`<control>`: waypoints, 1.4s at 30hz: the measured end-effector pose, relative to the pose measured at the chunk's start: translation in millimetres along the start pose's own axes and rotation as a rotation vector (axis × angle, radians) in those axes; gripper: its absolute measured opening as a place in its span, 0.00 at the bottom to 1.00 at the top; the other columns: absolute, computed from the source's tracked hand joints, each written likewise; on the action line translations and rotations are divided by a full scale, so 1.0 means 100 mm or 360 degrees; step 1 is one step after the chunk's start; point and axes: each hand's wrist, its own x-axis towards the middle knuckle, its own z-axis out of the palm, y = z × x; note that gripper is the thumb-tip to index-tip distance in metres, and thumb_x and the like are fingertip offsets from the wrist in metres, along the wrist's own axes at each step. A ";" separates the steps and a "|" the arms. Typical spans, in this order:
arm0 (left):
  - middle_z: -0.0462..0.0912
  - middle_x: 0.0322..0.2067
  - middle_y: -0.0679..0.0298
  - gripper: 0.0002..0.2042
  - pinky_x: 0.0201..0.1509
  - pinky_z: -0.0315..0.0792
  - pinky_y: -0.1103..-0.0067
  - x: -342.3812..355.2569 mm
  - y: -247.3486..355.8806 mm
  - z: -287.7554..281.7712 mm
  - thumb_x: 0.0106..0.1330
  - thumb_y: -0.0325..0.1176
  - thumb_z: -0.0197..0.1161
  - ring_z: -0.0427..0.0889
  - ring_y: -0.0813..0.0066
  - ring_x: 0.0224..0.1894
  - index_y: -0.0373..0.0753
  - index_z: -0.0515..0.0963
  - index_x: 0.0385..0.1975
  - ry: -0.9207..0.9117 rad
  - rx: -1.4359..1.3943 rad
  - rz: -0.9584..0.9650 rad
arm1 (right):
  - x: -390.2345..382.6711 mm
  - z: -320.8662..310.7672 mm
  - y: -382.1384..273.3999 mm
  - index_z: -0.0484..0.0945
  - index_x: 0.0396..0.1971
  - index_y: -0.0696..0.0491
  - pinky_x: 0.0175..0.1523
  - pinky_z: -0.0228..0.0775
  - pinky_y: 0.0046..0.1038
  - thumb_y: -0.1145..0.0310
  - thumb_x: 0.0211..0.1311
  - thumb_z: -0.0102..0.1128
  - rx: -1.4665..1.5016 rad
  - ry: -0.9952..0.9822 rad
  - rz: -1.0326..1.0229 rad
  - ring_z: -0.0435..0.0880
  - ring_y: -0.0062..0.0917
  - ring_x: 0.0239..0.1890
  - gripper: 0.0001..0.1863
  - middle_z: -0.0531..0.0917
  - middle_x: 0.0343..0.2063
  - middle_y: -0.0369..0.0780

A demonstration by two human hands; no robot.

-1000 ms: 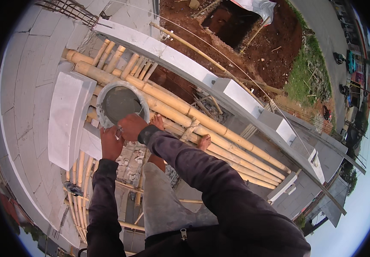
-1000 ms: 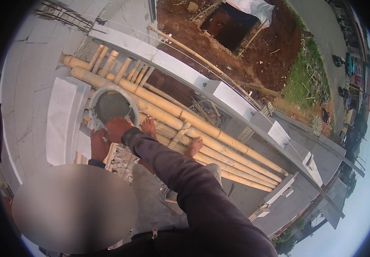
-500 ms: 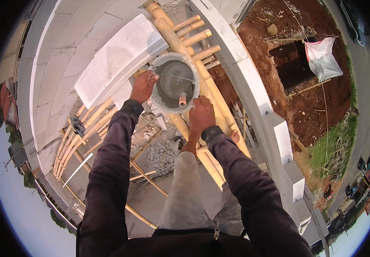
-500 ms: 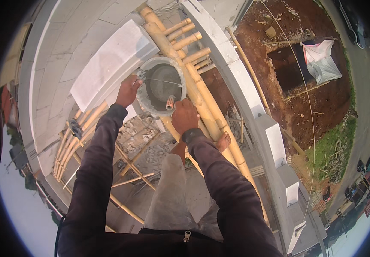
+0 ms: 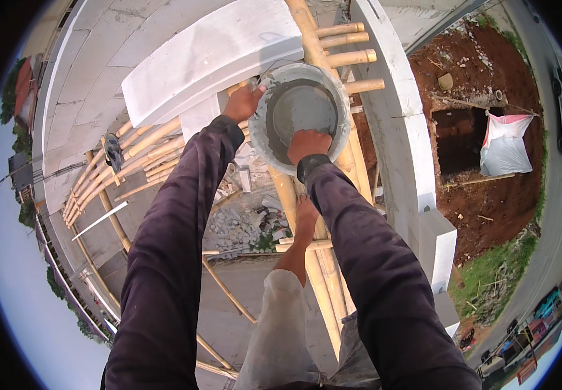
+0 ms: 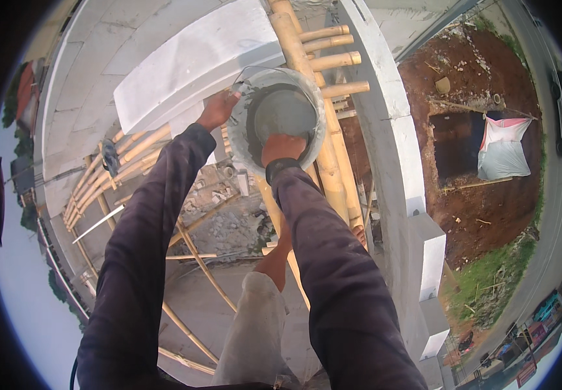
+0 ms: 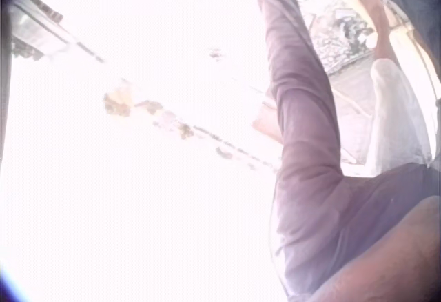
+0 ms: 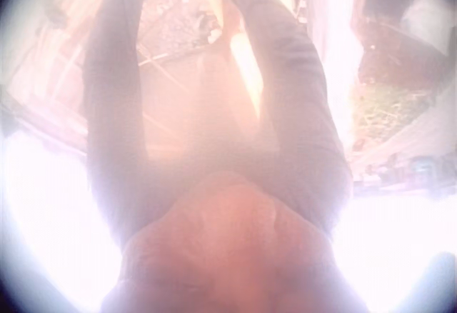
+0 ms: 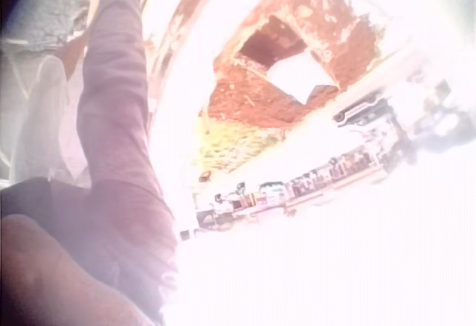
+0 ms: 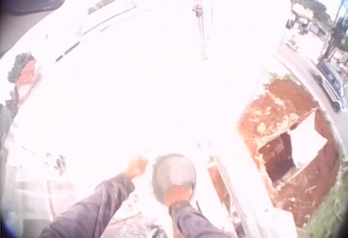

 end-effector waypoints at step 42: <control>0.79 0.20 0.66 0.31 0.34 0.70 0.74 0.10 -0.18 0.13 0.70 0.60 0.54 0.72 0.78 0.26 0.31 0.81 0.29 -0.0085 -0.0190 0.0191 | -0.77 -0.11 2.46 0.75 0.29 0.55 0.19 0.60 0.18 0.67 0.62 0.61 0.1919 -0.1076 -0.0365 0.70 0.12 0.14 0.08 0.72 0.13 0.31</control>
